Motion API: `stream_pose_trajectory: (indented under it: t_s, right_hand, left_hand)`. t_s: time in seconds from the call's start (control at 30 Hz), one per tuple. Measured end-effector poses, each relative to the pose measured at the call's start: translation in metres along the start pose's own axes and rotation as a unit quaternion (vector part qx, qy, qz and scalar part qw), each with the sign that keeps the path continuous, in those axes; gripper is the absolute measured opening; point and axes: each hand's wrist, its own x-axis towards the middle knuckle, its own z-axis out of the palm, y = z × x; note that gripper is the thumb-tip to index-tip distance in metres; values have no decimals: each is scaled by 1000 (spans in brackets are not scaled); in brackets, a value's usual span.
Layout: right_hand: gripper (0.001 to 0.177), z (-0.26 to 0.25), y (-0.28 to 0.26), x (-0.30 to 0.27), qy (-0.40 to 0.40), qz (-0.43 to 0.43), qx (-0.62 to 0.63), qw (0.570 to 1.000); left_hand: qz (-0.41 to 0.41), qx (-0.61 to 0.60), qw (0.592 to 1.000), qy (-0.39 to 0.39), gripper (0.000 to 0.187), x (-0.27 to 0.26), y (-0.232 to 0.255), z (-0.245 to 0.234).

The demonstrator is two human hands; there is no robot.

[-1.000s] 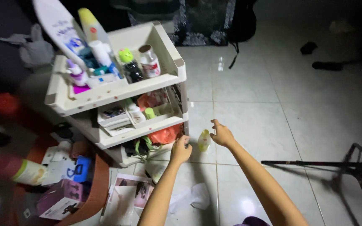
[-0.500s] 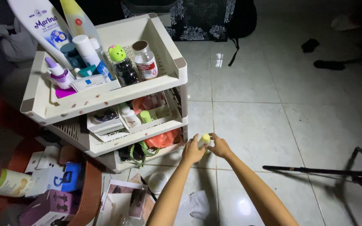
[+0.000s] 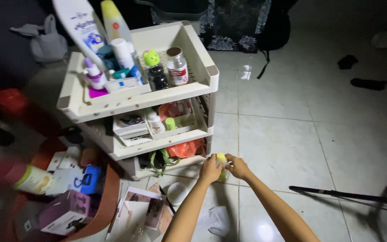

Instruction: Organizing various toiletries, cosmetics, and bottles into a plastic organizer and a multi-tiered shelf.

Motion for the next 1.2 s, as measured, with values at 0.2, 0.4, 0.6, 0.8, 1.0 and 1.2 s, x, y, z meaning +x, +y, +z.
stream_pose_trajectory:
  t_s: [0.2,0.4,0.6,0.8,1.0,1.2]
  right_hand:
    - [41,7,-27,-24,-10,-78,57,995]
    - [36,-11,-82,-43,16,-164,71,984]
    - [47,-24,-136,-55,71,-232,104,965]
    - [53,-57,-211,-84,55,-228,137,962]
    - [41,-105,-288,-116,-18,-140,225,964]
    - [36,-151,-343,-126,77,-298,127,943]
  left_hand:
    - [14,0,999,44,41,-36,9,-29]
    - [60,9,992,111,45,-49,14,-57]
    - [126,46,975,176,53,-60,25,-103]
    - [204,55,958,194,54,-93,96,-190]
    - [235,102,943,214,51,-111,144,-256]
    - [273,106,931,218,45,-128,216,-324]
